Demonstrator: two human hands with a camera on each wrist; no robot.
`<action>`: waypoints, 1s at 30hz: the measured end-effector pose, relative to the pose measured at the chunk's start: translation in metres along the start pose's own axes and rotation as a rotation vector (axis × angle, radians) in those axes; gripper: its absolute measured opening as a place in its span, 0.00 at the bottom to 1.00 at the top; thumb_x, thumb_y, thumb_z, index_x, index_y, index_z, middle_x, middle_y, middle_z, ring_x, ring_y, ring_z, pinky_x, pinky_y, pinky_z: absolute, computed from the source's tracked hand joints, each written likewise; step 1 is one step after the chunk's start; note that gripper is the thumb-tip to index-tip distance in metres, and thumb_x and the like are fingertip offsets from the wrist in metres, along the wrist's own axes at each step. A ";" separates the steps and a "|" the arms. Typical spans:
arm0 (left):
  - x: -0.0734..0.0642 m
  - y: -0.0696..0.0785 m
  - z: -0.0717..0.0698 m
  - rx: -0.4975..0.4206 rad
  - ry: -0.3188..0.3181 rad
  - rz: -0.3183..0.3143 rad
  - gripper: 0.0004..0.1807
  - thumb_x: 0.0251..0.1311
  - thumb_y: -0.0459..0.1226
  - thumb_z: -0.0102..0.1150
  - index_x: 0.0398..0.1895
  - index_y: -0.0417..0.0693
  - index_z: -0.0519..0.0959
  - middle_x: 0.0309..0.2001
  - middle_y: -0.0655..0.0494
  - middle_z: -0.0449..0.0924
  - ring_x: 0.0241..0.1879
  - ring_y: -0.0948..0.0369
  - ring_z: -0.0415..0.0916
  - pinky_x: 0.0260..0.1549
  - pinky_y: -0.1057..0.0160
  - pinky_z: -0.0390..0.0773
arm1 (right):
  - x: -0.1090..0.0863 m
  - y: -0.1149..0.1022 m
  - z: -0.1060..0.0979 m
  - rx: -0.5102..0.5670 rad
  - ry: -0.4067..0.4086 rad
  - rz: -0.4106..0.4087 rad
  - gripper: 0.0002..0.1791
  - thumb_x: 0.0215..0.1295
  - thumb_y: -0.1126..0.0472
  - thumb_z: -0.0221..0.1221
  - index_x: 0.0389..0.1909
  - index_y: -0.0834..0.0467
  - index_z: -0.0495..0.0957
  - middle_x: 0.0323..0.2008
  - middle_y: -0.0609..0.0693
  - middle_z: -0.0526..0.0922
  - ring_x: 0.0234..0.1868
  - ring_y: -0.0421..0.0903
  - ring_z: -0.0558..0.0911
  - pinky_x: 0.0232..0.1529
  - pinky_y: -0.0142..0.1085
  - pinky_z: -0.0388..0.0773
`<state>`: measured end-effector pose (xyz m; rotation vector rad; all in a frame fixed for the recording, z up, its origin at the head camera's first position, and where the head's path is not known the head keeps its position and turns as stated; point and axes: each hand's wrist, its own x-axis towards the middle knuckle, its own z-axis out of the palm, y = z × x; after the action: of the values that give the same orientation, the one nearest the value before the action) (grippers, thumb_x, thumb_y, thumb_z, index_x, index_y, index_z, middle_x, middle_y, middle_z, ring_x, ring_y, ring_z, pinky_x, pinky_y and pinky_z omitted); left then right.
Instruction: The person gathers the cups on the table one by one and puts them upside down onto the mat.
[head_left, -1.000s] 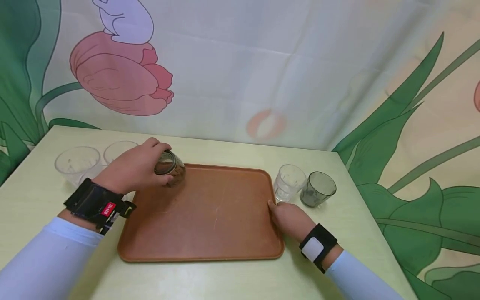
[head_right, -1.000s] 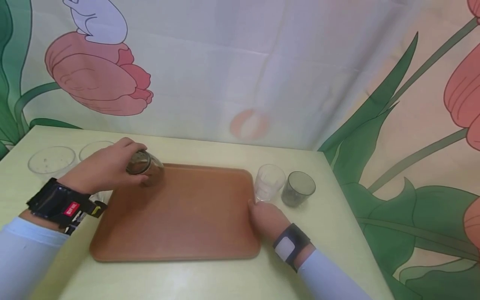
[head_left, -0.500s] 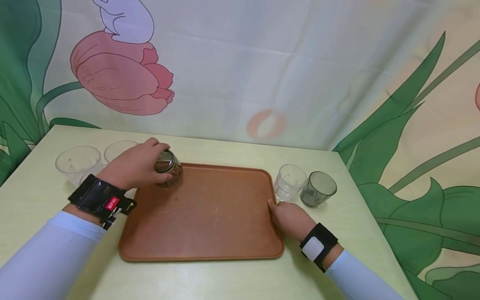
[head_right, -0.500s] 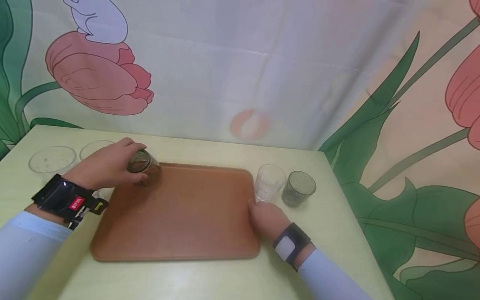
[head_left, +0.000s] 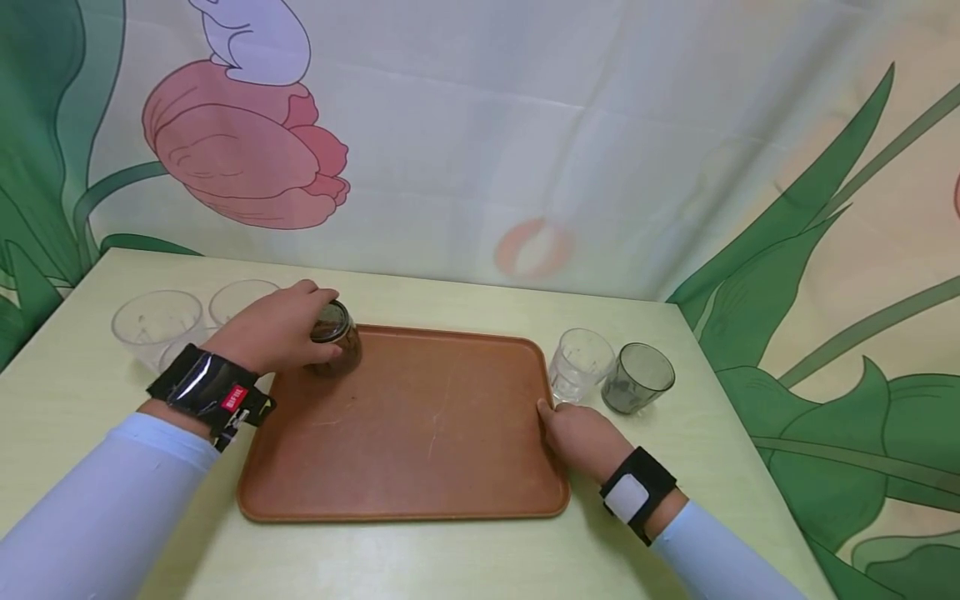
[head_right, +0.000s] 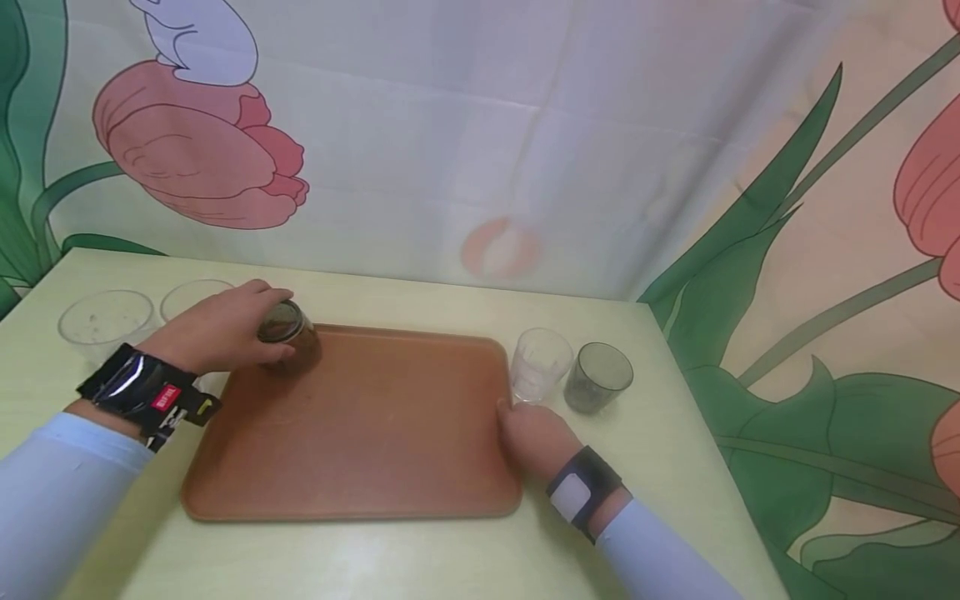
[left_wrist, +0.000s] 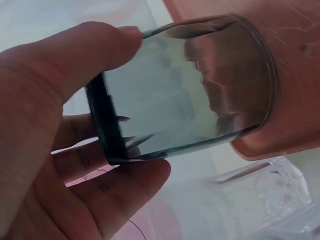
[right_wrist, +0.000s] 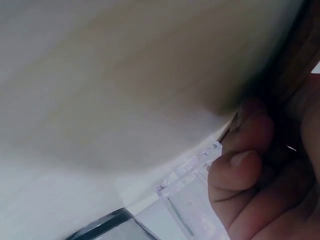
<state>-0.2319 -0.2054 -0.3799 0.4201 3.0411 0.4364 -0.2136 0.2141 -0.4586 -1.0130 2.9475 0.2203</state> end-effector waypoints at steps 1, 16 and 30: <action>0.000 -0.001 0.001 0.003 -0.004 -0.003 0.44 0.54 0.47 0.73 0.69 0.31 0.67 0.56 0.34 0.74 0.51 0.44 0.76 0.52 0.41 0.80 | 0.000 0.000 0.001 -0.002 0.001 0.002 0.19 0.71 0.66 0.54 0.60 0.68 0.78 0.18 0.50 0.73 0.18 0.43 0.70 0.18 0.40 0.73; 0.004 0.005 0.005 0.034 -0.020 -0.013 0.44 0.58 0.44 0.71 0.70 0.28 0.63 0.58 0.28 0.72 0.51 0.40 0.77 0.51 0.39 0.80 | -0.002 0.002 0.003 -0.028 0.028 -0.017 0.19 0.70 0.66 0.55 0.60 0.68 0.78 0.18 0.50 0.72 0.17 0.43 0.70 0.17 0.39 0.72; 0.007 0.005 0.004 0.072 -0.008 0.016 0.40 0.54 0.44 0.74 0.61 0.26 0.69 0.46 0.33 0.76 0.40 0.45 0.78 0.44 0.43 0.84 | -0.001 0.000 0.002 -0.022 0.033 -0.011 0.18 0.70 0.66 0.56 0.58 0.68 0.79 0.18 0.50 0.73 0.17 0.43 0.70 0.17 0.39 0.71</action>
<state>-0.2370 -0.1976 -0.3820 0.4485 3.0556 0.3257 -0.2128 0.2148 -0.4609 -1.0450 2.9749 0.2392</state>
